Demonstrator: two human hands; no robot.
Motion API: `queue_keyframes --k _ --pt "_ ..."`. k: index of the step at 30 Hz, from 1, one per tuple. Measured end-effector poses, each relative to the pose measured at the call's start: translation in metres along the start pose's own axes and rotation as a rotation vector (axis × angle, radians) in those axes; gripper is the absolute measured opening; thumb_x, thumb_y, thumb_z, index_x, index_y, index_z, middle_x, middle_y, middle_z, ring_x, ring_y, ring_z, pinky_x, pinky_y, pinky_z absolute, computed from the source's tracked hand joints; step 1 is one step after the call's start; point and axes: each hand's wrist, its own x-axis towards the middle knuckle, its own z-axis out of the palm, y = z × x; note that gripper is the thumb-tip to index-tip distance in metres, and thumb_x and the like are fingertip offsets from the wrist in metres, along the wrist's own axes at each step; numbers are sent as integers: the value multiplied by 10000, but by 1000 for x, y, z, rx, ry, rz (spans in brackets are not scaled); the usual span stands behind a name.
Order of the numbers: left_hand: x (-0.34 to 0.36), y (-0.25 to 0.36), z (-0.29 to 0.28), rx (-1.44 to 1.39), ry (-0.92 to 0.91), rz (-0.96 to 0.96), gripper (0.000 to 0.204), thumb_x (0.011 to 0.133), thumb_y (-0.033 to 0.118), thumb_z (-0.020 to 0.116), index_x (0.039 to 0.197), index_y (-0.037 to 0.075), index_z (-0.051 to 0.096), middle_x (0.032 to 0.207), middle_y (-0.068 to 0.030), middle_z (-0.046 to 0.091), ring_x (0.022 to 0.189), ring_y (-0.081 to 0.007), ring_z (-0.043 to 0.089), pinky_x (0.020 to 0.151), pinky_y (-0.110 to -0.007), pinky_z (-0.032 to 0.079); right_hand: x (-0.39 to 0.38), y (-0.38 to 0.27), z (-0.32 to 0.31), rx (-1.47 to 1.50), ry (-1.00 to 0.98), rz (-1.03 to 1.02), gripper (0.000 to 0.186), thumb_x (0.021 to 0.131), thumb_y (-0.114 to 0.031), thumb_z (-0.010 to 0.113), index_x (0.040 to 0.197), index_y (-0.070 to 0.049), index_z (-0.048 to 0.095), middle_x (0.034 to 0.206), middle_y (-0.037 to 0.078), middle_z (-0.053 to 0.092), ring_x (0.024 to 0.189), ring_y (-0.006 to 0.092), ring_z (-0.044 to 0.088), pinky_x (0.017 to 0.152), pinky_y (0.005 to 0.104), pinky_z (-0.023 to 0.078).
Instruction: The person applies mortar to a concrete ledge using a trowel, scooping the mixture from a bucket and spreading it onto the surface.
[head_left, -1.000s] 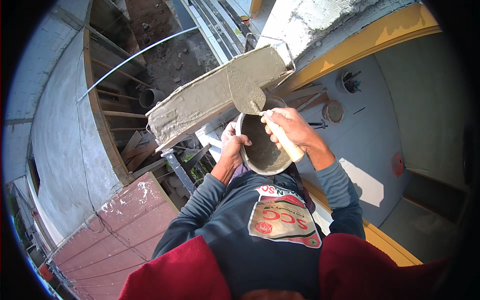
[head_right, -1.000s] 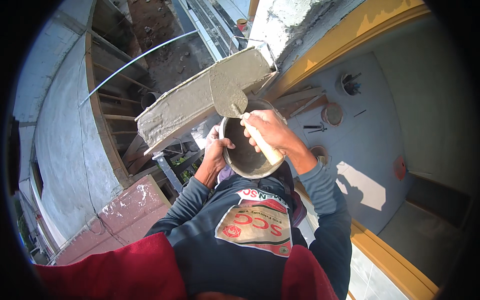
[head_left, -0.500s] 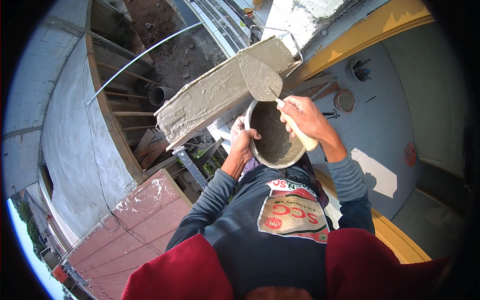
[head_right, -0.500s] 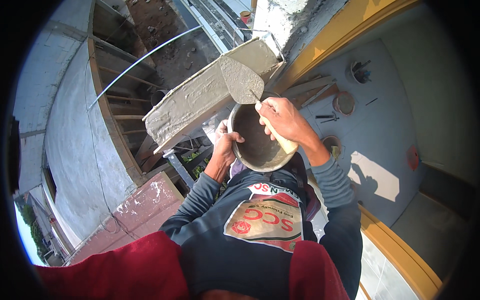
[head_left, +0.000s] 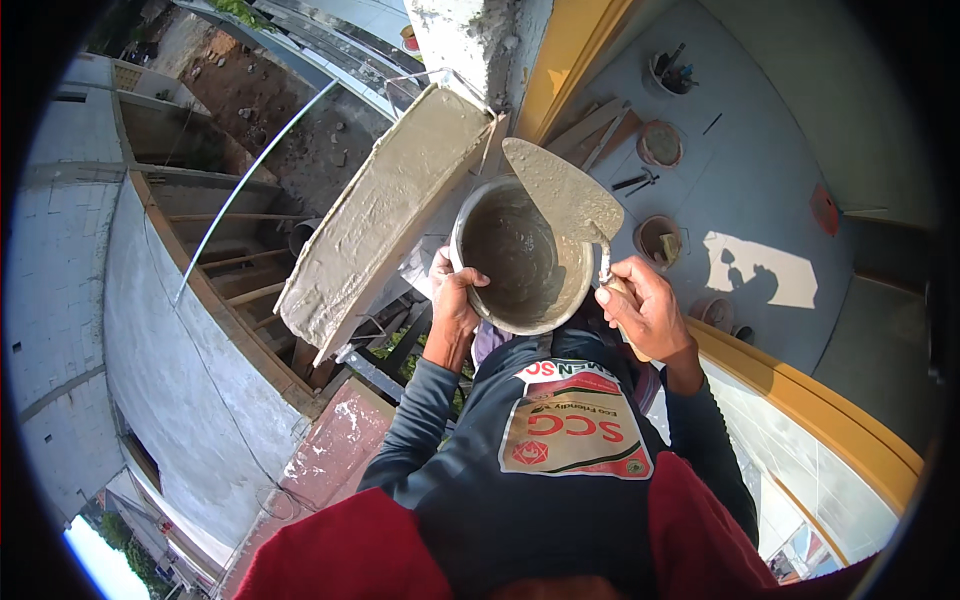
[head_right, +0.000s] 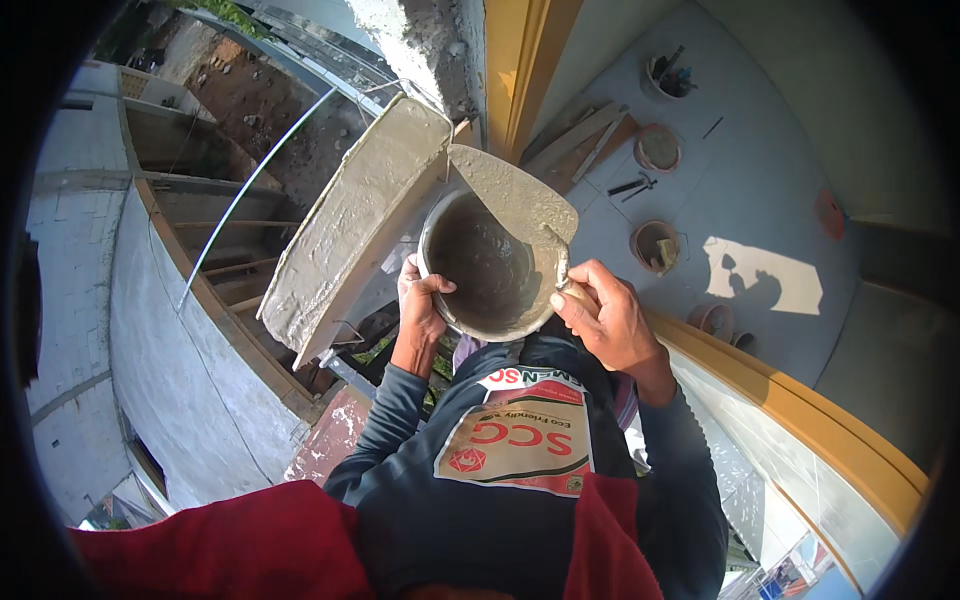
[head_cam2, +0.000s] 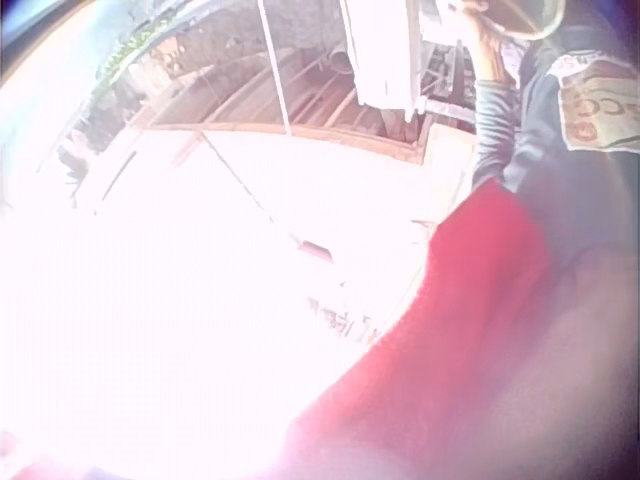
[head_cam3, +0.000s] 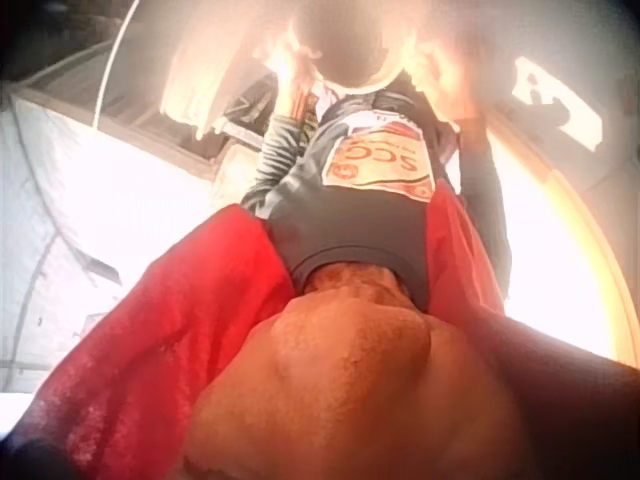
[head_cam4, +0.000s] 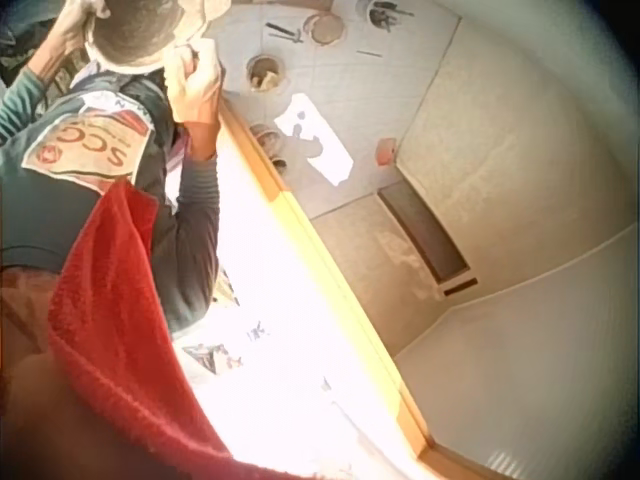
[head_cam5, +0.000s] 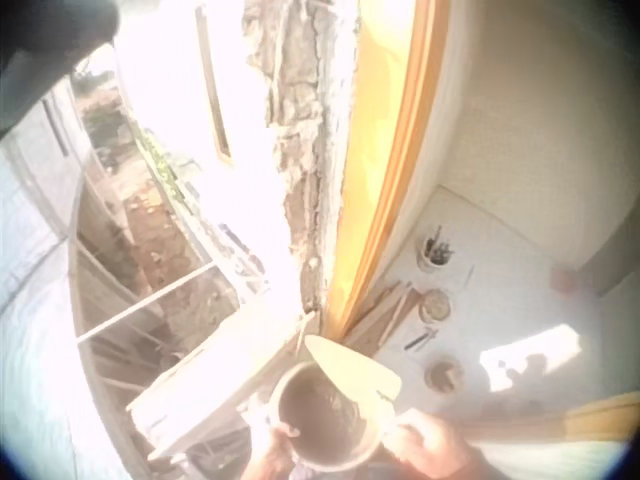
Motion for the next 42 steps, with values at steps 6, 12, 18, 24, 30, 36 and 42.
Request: queue_keyframes --k 6,12,18,24,30,36,42 --pt "13 -2 12 153 -18 -46 450 567 -189 590 919 80 513 925 -57 630 800 -187 627 762 -319 573 -36 99 41 -430 180 23 238 956 -188 648 1051 -9 525 962 237 642 914 444 652 758 494 513" --pt "53 -41 17 381 -138 -127 413 584 -157 553 917 85 519 964 -88 656 848 -227 652 816 -378 593 -21 146 45 -239 342 72 237 955 -219 638 1045 -33 522 970 198 639 846 424 663 698 509 533" --pt "117 -128 24 436 -128 -282 457 570 -138 559 954 109 580 1009 -69 671 957 -261 651 907 -409 576 -9 227 3 -214 322 260 210 917 -125 647 1038 11 543 1017 210 641 853 419 663 739 480 540" --pt "206 -272 32 552 -265 -324 473 539 -112 635 969 83 607 991 -76 679 927 -235 654 871 -365 556 26 340 -26 -41 336 602 293 894 -110 618 1147 23 551 1036 258 663 923 456 658 782 533 523" --pt "301 -412 31 466 -325 -449 476 555 -138 635 987 63 615 1032 -92 697 934 -240 671 887 -376 559 45 477 -30 -20 501 613 244 939 -205 682 980 -15 536 869 239 663 832 461 654 705 508 520" --pt "391 -530 -4 432 -360 -486 497 564 -162 645 1011 54 620 1048 -101 697 963 -251 678 905 -390 560 77 577 -19 -28 525 591 258 972 -202 693 1064 -4 558 860 197 680 779 338 683 711 413 536" --pt "448 -593 -51 388 -359 -504 465 600 -177 658 991 68 601 1039 -100 692 958 -249 675 899 -396 555 116 629 2 308 608 705 301 986 -270 695 1047 -3 570 758 55 599 636 96 545 565 290 462"
